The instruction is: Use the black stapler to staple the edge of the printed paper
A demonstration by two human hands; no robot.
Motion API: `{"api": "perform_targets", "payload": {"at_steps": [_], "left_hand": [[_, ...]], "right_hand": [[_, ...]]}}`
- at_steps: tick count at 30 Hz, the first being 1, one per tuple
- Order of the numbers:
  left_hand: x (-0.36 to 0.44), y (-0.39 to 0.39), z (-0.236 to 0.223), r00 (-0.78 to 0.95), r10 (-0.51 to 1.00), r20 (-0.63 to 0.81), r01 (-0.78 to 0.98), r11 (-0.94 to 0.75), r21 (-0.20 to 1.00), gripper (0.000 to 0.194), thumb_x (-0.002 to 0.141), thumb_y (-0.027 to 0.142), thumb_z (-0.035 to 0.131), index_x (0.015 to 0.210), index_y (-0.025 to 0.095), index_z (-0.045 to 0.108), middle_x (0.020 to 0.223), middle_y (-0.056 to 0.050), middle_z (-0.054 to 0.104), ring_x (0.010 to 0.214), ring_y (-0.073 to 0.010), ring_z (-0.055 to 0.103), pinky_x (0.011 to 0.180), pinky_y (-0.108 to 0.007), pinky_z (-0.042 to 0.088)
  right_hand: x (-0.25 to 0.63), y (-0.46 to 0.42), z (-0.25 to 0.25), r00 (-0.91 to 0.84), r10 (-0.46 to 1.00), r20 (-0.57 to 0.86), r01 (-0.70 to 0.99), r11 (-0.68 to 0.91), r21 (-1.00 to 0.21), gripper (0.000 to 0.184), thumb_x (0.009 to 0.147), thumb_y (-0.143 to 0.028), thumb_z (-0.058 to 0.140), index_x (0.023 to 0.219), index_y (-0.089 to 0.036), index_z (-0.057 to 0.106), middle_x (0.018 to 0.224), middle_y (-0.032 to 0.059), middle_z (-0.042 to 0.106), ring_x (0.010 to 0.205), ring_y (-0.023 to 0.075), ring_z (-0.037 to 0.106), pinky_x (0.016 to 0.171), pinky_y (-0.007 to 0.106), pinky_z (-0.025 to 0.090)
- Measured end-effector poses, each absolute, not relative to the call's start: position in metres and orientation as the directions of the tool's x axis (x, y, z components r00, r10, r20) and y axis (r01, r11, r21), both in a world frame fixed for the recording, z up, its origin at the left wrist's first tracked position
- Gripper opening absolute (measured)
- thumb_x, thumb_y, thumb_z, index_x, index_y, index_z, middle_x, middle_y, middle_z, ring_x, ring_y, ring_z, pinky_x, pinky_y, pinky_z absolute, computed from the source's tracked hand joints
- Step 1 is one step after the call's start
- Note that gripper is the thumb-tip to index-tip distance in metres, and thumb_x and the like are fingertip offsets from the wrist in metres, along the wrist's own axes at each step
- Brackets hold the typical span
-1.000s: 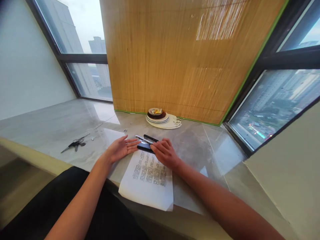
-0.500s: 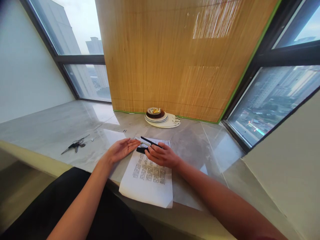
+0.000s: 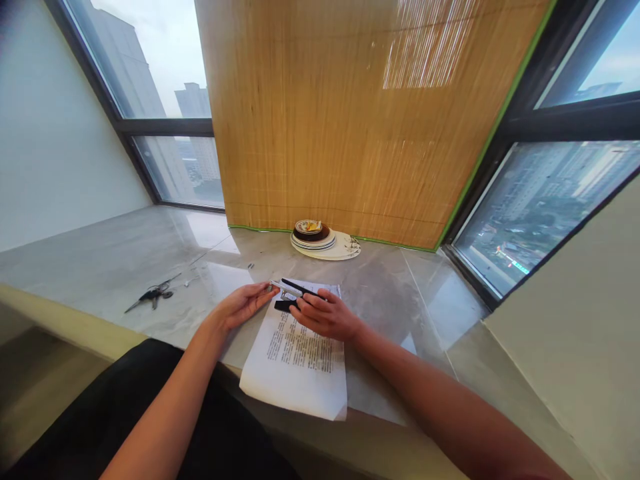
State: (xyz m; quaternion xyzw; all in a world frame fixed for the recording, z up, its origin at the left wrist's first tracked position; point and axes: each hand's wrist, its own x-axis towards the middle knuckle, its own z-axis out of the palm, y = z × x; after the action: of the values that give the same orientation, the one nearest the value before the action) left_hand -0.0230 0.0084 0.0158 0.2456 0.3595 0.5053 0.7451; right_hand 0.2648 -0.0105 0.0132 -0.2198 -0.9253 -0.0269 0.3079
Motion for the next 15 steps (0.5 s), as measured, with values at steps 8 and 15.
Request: {"api": "perform_targets", "payload": {"at_steps": [8, 15], "left_hand": [[-0.028, 0.011, 0.019, -0.088, 0.97, -0.229, -0.61, 0.129, 0.782, 0.024, 0.096, -0.005, 0.051, 0.104, 0.005, 0.072, 0.102, -0.014, 0.078, 0.09, -0.0138, 0.078, 0.086, -0.017, 0.063], [-0.032, 0.004, 0.023, 0.002, 0.994, -0.114, -0.407, 0.105, 0.908, 0.033, 0.08, 0.009, 0.083, 0.111, 0.012, 0.074, 0.103, -0.01, 0.08, 0.064, -0.0086, 0.07, 0.053, -0.014, 0.055]], "right_hand": [[0.235, -0.013, 0.012, 0.009, 0.657, 0.754, 0.551, 0.626, -0.552, 0.019, 0.088, -0.035, 0.075, 0.106, -0.026, 0.074, 0.094, 0.0068, 0.074, 0.085, 0.0251, 0.068, 0.078, 0.041, 0.055], [0.233, -0.002, 0.001, -0.045, 0.879, 0.475, 0.458, 0.441, -0.772, 0.019, 0.079, -0.032, 0.081, 0.095, -0.022, 0.076, 0.092, 0.0053, 0.076, 0.084, 0.0251, 0.071, 0.08, 0.041, 0.057]]}}
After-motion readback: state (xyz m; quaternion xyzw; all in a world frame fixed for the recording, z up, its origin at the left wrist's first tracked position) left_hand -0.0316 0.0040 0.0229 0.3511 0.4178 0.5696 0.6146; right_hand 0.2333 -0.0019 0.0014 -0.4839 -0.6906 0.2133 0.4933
